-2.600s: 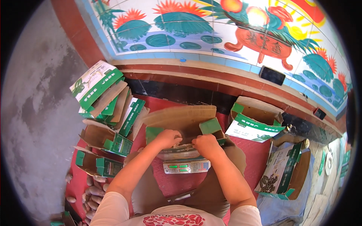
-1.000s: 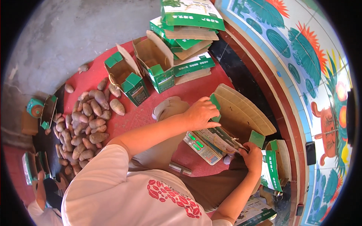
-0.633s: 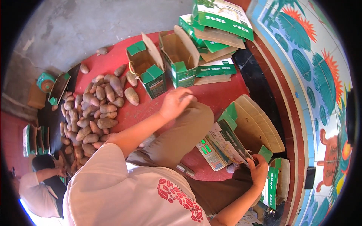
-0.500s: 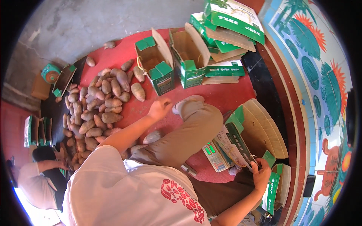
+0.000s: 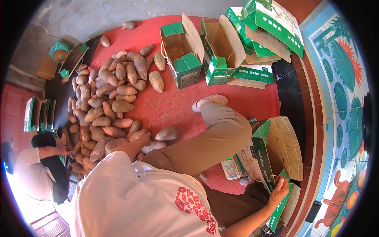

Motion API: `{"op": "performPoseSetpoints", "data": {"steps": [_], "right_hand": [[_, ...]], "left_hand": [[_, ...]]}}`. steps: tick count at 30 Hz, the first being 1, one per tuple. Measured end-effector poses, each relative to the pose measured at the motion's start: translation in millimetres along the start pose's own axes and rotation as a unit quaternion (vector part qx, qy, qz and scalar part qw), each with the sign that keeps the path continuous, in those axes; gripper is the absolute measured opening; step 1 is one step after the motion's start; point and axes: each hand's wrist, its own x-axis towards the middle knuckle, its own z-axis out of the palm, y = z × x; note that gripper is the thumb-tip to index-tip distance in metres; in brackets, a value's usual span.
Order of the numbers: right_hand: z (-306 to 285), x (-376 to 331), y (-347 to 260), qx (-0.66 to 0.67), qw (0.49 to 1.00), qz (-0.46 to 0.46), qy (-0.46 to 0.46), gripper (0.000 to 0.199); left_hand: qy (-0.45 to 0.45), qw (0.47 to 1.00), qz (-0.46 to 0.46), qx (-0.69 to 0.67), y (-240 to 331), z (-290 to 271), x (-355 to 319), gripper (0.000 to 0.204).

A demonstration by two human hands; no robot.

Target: The recorder is packing sweet potatoes from a pile on the floor into cardboard boxes, using a scale to check the weight.

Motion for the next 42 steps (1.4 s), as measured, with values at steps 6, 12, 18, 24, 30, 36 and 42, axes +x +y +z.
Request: {"op": "performPoseSetpoints", "data": {"steps": [6, 12, 18, 24, 30, 36, 42], "right_hand": [[3.7, 0.1, 10.6, -0.008, 0.999, 0.010, 0.032, 0.040], [10.1, -0.2, 9.7, -0.028, 0.998, 0.008, 0.058, 0.044], [10.6, 2.0, 10.0, -0.063, 0.997, 0.003, 0.052, 0.033], [9.3, 2.9, 6.7, -0.074, 0.996, 0.020, 0.044, 0.034], [12.3, 3.1, 7.1, -0.071, 0.996, 0.001, 0.053, 0.033], [10.8, 3.8, -4.5, -0.076, 0.996, 0.009, 0.042, 0.029], [13.2, 4.4, -2.1, -0.090, 0.994, -0.019, 0.059, 0.033]], "left_hand": [[-0.026, 0.999, 0.032, 0.011, 76.3, -28.7, 18.7, 0.083], [-0.033, 0.979, 0.152, 0.128, 130.6, -43.5, 36.7, 0.081], [-0.065, 0.942, 0.203, 0.260, 142.7, -35.6, 54.7, 0.067], [-0.061, 0.925, 0.177, 0.331, 163.8, -54.7, 48.7, 0.047], [-0.003, 0.938, 0.186, 0.292, 144.9, -42.2, 57.5, 0.043], [-0.022, 0.923, 0.173, 0.342, 141.5, -74.3, 43.6, 0.054], [-0.019, 0.945, 0.089, 0.314, 115.5, -79.4, 40.1, 0.061]]}}
